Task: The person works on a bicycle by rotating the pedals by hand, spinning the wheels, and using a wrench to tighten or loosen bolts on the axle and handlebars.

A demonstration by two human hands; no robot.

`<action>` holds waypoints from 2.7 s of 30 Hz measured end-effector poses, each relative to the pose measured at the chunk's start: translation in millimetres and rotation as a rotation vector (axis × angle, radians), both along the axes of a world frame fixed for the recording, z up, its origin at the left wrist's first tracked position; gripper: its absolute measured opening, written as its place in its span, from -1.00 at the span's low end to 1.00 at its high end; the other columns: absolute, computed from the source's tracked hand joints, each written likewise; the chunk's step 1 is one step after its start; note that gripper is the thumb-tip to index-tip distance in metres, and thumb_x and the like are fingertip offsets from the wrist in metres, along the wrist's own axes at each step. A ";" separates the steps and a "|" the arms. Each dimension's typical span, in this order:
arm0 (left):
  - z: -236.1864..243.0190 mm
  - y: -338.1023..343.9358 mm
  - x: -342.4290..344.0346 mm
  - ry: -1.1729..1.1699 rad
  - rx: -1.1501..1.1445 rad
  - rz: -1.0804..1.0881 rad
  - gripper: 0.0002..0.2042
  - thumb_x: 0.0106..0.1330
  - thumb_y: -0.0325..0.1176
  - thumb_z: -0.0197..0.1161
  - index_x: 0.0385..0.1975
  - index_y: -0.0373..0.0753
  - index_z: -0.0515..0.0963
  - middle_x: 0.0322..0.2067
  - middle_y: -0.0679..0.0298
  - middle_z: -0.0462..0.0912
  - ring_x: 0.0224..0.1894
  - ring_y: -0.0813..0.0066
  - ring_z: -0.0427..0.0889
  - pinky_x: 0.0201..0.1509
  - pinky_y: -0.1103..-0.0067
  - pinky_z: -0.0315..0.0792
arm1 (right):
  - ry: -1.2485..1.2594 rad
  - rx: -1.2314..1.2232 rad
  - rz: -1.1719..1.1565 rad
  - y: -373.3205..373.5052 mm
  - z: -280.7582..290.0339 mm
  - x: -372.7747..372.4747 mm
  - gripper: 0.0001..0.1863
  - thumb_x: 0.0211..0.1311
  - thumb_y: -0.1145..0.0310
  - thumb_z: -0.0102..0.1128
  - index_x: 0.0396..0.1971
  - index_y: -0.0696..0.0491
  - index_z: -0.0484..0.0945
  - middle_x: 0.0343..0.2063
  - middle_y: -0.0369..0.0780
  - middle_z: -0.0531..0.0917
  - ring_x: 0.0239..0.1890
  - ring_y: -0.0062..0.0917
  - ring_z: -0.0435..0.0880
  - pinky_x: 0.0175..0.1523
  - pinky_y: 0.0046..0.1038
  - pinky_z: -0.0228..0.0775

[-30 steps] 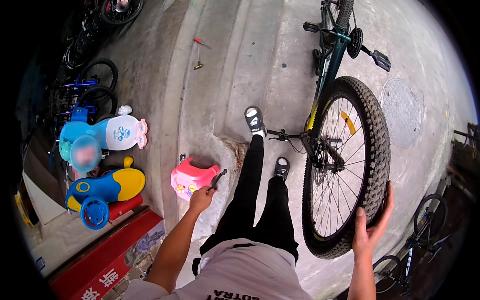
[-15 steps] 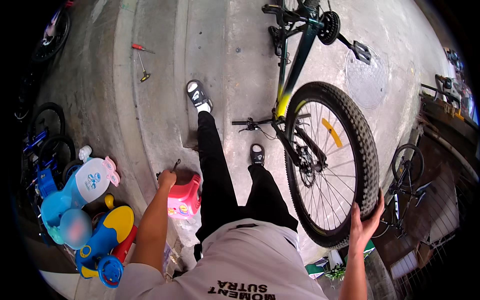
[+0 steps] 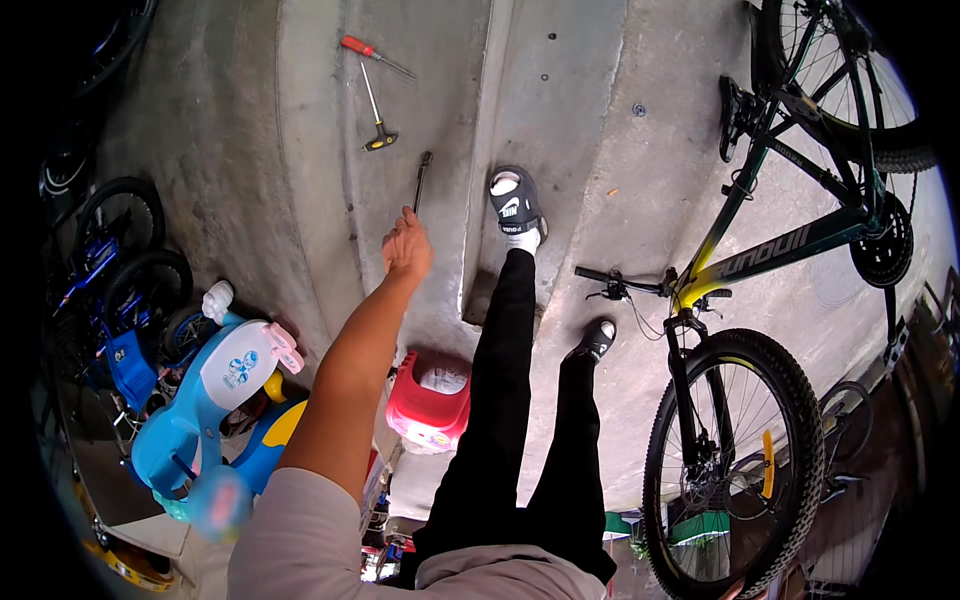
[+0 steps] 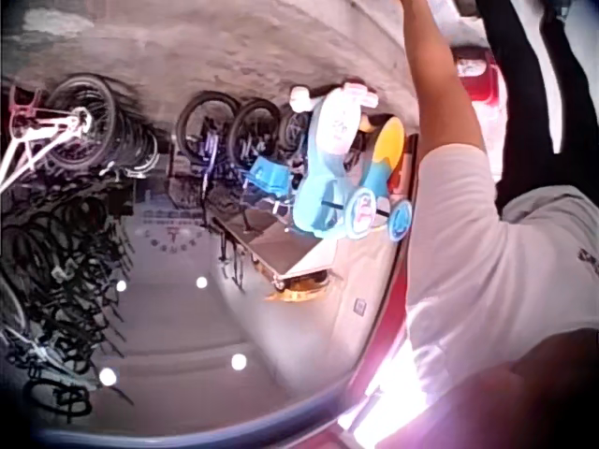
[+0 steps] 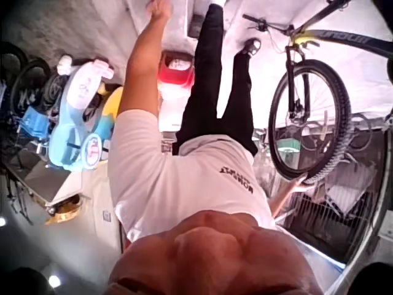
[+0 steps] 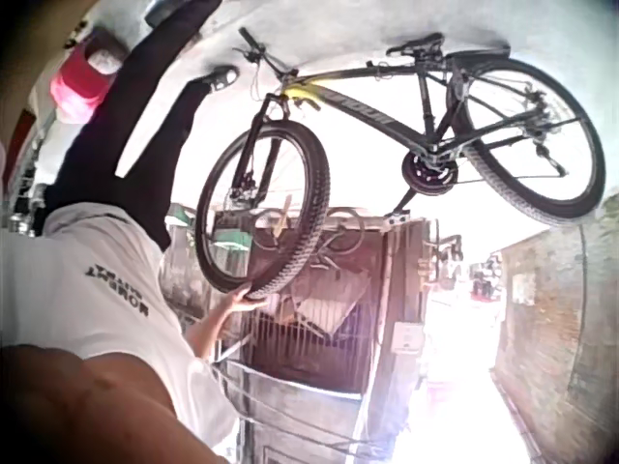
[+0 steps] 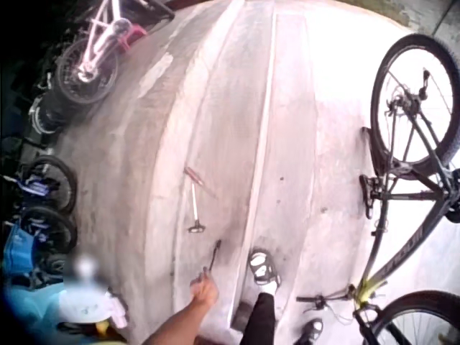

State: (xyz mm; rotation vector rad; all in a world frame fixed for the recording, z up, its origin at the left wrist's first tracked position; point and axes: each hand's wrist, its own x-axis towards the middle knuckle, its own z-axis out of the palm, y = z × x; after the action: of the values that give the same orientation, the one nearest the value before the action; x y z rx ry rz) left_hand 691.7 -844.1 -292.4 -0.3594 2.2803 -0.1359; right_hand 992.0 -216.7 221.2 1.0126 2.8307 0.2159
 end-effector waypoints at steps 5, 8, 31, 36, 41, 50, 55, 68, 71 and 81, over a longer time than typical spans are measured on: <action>-35.1 -27.6 -75.0 0.374 -0.097 -0.209 -0.36 0.23 -0.36 0.22 0.36 -0.03 0.21 0.24 -0.03 0.27 0.27 -0.02 0.33 0.26 0.26 0.32 | -0.008 -0.155 -0.148 11.5 -3.2 -18.7 -0.14 0.14 -0.10 0.41 0.16 0.32 0.34 0.02 0.15 0.54 0.03 -0.13 0.56 0.16 -0.07 0.39; -62.1 -27.1 -147.0 0.321 -0.028 -0.136 -0.41 0.19 -0.39 0.22 0.27 0.15 0.30 0.21 0.07 0.34 0.24 0.04 0.38 0.25 0.26 0.34 | -0.175 0.066 -0.017 62.3 41.1 60.4 -0.32 0.42 0.11 0.11 0.34 0.25 0.21 0.32 0.10 0.33 0.32 -0.06 0.37 0.36 -0.15 0.24; 262.5 90.6 381.3 0.403 0.462 0.084 -0.72 0.22 -0.42 0.32 -0.13 -0.34 0.43 -0.20 0.00 0.48 -0.12 0.00 0.51 -0.01 0.26 0.38 | 0.117 -0.968 0.070 38.3 -10.6 -48.8 0.01 0.01 0.24 0.43 0.42 0.24 0.07 0.21 0.03 0.45 0.25 -0.30 0.45 0.37 -0.33 0.18; 313.4 111.6 428.3 0.288 0.467 0.060 -0.71 0.18 -0.47 0.34 -0.14 -0.30 0.44 -0.23 0.05 0.50 -0.19 0.07 0.54 -0.07 0.30 0.43 | 0.245 -1.124 0.218 56.0 -18.6 -18.4 0.02 0.09 0.16 0.44 0.42 0.29 0.04 0.33 0.01 0.29 0.38 -0.31 0.28 0.46 -0.33 0.01; 325.1 131.1 417.2 0.362 0.440 0.201 -0.70 0.16 -0.50 0.36 -0.15 -0.29 0.43 -0.25 0.11 0.51 -0.24 0.21 0.54 -0.10 0.41 0.45 | 0.376 -1.236 0.254 58.0 -32.5 -5.4 -0.04 0.14 0.19 0.39 0.41 0.29 0.06 0.31 0.02 0.32 0.38 -0.31 0.29 0.45 -0.34 0.02; 308.1 190.7 431.8 0.264 0.649 0.069 -0.70 0.25 -0.32 0.34 -0.05 -0.23 0.56 -0.35 0.10 0.55 -0.26 0.23 0.60 -0.12 0.41 0.47 | 0.440 -1.162 0.322 57.2 -28.8 21.6 -0.05 0.12 0.17 0.39 0.40 0.29 0.11 0.31 0.03 0.32 0.38 -0.28 0.29 0.46 -0.31 0.00; 305.6 190.5 467.6 0.338 0.567 -0.084 -0.71 0.20 -0.20 0.40 -0.18 -0.22 0.63 -0.26 0.16 0.52 -0.27 0.23 0.52 -0.17 0.39 0.44 | 0.481 -1.037 0.382 57.2 -30.6 32.2 -0.12 0.06 0.27 0.39 0.36 0.23 0.18 0.21 0.07 0.44 0.28 -0.16 0.44 0.37 -0.27 0.19; 251.5 124.7 535.5 0.000 0.345 0.125 -0.44 0.31 0.22 0.12 -0.32 -0.30 0.55 -0.32 -0.01 0.69 -0.19 -0.05 0.67 -0.13 0.21 0.48 | 0.403 -0.672 0.329 33.4 -39.5 221.3 0.02 -0.06 0.37 0.44 0.37 0.26 -0.01 0.13 0.04 0.42 0.09 -0.15 0.54 0.21 -0.23 0.38; 245.5 105.6 541.2 -0.100 0.354 0.325 -0.43 0.31 0.21 0.13 -0.29 -0.31 0.57 -0.29 -0.02 0.69 -0.17 -0.02 0.67 -0.11 0.23 0.47 | 0.492 -0.807 0.197 38.4 -35.0 215.5 -0.01 0.00 0.36 0.41 0.39 0.18 -0.01 0.15 0.02 0.40 0.03 -0.26 0.55 0.15 -0.25 0.42; 218.1 128.0 541.8 0.048 0.673 0.534 -0.70 0.29 -0.14 0.26 -0.31 -0.32 0.58 -0.50 0.15 0.67 -0.47 0.35 0.68 -0.30 0.42 0.48 | 0.571 -0.689 0.367 15.4 -29.1 122.4 -0.16 0.07 0.39 0.38 0.36 0.08 0.15 0.18 0.06 0.46 0.21 -0.06 0.51 0.26 -0.22 0.34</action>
State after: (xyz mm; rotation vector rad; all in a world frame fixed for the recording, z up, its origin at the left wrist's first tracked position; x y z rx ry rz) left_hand 1233.5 -716.0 -74.3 -0.5876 2.0451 0.8911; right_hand 1114.4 -201.3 192.1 0.4368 3.1294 -1.1031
